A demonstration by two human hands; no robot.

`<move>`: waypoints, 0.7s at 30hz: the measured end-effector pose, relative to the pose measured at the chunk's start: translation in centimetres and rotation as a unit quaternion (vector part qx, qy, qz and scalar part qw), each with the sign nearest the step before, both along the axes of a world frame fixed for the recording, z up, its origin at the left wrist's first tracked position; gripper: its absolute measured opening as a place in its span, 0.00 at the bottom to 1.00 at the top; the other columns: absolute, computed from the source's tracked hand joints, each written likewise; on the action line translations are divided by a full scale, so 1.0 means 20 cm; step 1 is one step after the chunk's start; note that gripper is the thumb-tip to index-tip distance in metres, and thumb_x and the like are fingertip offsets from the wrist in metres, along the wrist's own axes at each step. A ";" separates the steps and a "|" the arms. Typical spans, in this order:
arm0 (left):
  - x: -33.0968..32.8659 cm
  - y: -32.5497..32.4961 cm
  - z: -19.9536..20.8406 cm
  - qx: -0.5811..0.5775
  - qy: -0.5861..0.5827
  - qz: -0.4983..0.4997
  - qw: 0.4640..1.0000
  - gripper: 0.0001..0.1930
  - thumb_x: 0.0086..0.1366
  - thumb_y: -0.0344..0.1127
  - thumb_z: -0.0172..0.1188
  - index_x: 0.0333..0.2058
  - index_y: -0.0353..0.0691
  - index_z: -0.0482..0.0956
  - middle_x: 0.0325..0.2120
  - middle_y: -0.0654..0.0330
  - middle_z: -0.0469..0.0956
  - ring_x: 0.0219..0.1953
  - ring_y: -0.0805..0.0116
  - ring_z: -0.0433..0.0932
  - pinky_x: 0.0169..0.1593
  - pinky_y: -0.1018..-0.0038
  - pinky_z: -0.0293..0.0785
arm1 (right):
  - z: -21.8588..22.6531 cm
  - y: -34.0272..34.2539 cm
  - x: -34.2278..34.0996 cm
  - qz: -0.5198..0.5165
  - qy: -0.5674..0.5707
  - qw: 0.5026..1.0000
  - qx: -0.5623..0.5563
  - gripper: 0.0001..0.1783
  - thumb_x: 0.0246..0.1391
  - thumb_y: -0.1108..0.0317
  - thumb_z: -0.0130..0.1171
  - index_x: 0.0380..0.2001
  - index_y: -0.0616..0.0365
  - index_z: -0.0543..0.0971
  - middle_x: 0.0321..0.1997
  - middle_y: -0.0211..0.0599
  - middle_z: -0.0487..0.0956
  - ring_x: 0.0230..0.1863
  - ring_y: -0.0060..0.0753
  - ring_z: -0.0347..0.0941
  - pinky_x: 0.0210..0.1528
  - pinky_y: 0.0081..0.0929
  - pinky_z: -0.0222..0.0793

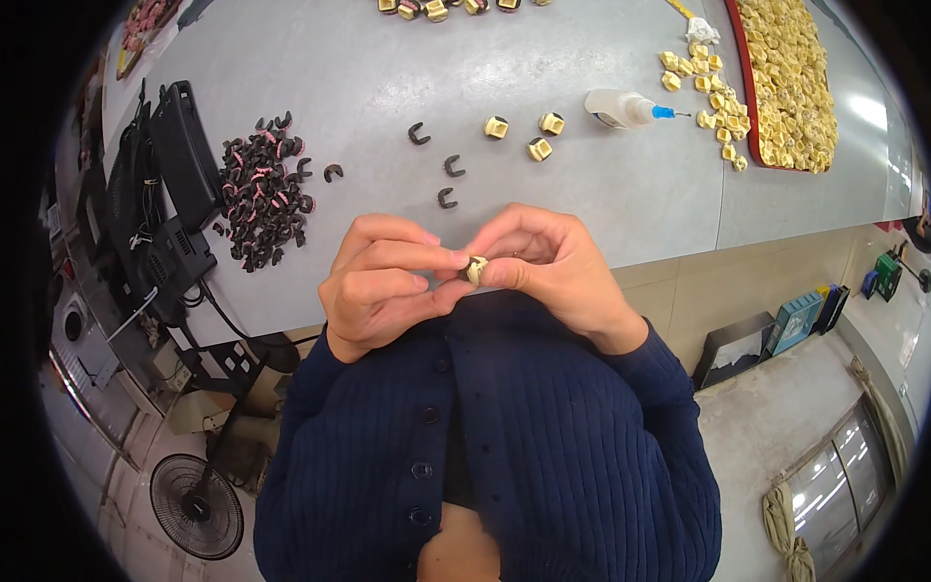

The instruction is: Applying glue to small black C-shaped components and attaching them to small gold decorative parts on a factory workbench.

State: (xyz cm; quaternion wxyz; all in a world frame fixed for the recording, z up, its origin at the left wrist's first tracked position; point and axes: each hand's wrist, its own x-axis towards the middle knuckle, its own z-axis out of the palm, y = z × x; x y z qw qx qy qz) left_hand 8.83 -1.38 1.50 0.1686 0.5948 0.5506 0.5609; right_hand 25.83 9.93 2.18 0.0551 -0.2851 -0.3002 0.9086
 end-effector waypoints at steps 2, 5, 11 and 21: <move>0.01 0.00 -0.01 0.005 -0.008 0.008 1.000 0.26 0.40 0.25 0.76 0.35 0.43 0.69 0.33 0.59 0.83 0.36 0.60 0.77 0.33 0.74 0.76 | -0.01 -0.01 0.00 -0.013 0.011 1.000 -0.009 0.13 0.52 0.78 0.62 0.42 0.68 0.76 0.40 0.40 0.80 0.42 0.27 0.78 0.46 0.23 0.74; 0.01 0.00 -0.01 0.021 0.052 0.023 0.998 0.26 0.40 0.26 0.76 0.37 0.41 0.71 0.35 0.59 0.82 0.37 0.60 0.77 0.33 0.73 0.76 | 0.05 -0.02 -0.01 -0.039 -0.048 0.997 0.056 0.26 0.47 0.62 0.70 0.44 0.68 0.75 0.39 0.40 0.79 0.40 0.28 0.75 0.44 0.24 0.70; -0.04 0.02 -0.03 -0.031 0.093 0.100 0.990 0.19 0.40 0.23 0.72 0.35 0.39 0.79 0.38 0.59 0.81 0.37 0.60 0.76 0.36 0.73 0.74 | 0.02 0.08 0.11 -0.113 -0.124 0.923 0.345 0.12 0.51 0.79 0.60 0.41 0.70 0.79 0.39 0.40 0.79 0.39 0.26 0.75 0.43 0.22 0.70; -0.03 0.02 -0.04 -0.045 0.104 0.094 0.989 0.16 0.40 0.23 0.71 0.31 0.39 0.80 0.37 0.62 0.80 0.38 0.60 0.75 0.37 0.72 0.74 | -0.03 0.12 0.06 -0.126 -0.275 0.633 0.712 0.19 0.41 0.81 0.68 0.41 0.61 0.82 0.37 0.39 0.80 0.34 0.28 0.75 0.37 0.20 0.70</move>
